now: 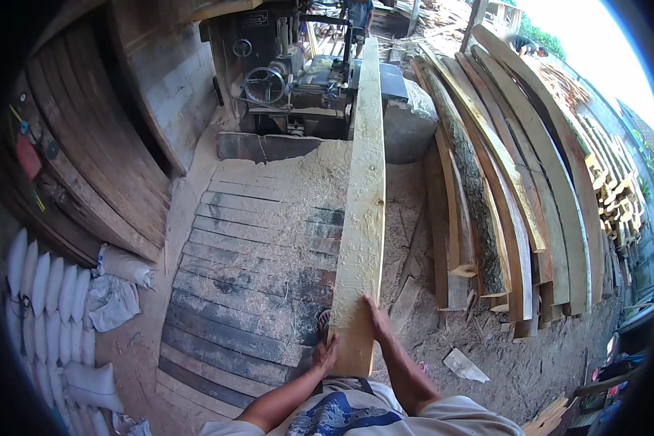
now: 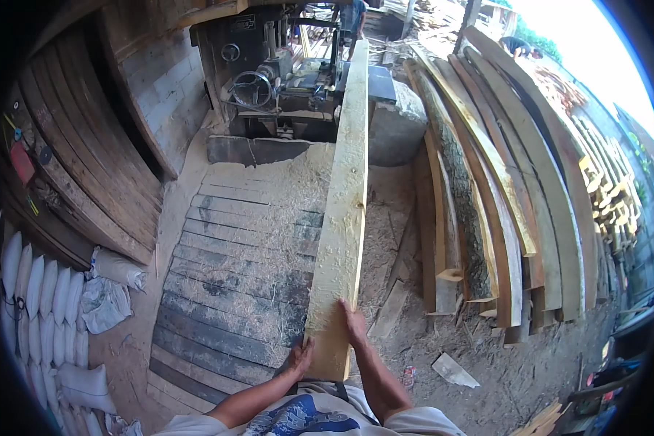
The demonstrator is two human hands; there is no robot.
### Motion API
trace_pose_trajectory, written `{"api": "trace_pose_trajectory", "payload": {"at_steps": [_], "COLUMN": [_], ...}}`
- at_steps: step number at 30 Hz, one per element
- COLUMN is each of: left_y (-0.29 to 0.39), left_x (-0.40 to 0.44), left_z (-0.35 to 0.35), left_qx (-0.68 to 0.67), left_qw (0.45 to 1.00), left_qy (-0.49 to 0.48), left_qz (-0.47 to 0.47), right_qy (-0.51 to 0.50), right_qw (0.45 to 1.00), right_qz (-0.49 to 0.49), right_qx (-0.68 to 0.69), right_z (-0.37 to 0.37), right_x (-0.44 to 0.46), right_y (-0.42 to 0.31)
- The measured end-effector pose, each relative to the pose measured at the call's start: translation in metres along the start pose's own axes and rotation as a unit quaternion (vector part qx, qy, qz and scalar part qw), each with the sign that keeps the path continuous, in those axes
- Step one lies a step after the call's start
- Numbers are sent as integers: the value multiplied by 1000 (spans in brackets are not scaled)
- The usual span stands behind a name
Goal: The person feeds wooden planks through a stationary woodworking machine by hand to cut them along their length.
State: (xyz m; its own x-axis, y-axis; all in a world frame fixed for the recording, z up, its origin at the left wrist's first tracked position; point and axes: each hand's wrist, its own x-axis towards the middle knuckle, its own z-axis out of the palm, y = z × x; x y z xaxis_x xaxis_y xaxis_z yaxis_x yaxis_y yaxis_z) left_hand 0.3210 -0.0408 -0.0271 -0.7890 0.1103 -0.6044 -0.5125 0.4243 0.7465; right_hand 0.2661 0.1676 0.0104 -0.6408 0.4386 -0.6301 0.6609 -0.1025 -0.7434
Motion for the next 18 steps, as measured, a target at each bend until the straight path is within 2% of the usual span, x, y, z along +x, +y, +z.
{"api": "trace_pose_trajectory", "payload": {"at_steps": [1, 2, 3, 5, 7, 8, 9, 10, 11, 12, 15, 16, 18], "left_y": [4, -24, -42, -76, -137, -159, -161, -155, -155, -172, -223, -222, -234], "left_x": [-36, -52, -71, -104, -115, -124, -149, -181, -209, -221, -283, -318, -362], "left_z": [-6, 2, 7, 19, 29, 33, 36, 38, 40, 42, 28, 12, 10], "left_qx": [-47, -36, -41, -54, -9, 14, -135, -283, -426, -473, -599, -453, -478], "left_qw": [996, 998, 997, 992, 984, 977, 968, 934, 874, 841, 614, 786, 803], "left_qy": [-41, -29, -26, -21, -77, -106, -152, -193, -226, -259, -503, -383, -322], "left_qz": [-70, -43, -67, -112, -159, -184, -144, -103, -61, -52, -103, -173, -150], "right_qy": [24, 47, 71, 57, 68, 38, 39, 38, 36, 40, -18, -33, -64], "right_qw": [998, 991, 980, 977, 963, 962, 958, 953, 947, 939, 928, 935, 980], "right_qz": [-4, -6, -11, -23, -70, -62, -74, -85, -98, -122, -164, -169, -172], "right_qx": [-63, -125, -186, -204, -249, -262, -274, -288, -304, -320, -335, -311, -77], "right_z": [-4, -7, -11, -21, -27, -30, -31, -30, -30, -30, -34, -36, -25], "right_x": [-31, -57, -82, -141, -189, -209, -233, -260, -289, -319, -381, -381, -343], "right_y": [4, 15, 24, 42, 71, 86, 94, 101, 106, 108, 113, 128, 196]}}
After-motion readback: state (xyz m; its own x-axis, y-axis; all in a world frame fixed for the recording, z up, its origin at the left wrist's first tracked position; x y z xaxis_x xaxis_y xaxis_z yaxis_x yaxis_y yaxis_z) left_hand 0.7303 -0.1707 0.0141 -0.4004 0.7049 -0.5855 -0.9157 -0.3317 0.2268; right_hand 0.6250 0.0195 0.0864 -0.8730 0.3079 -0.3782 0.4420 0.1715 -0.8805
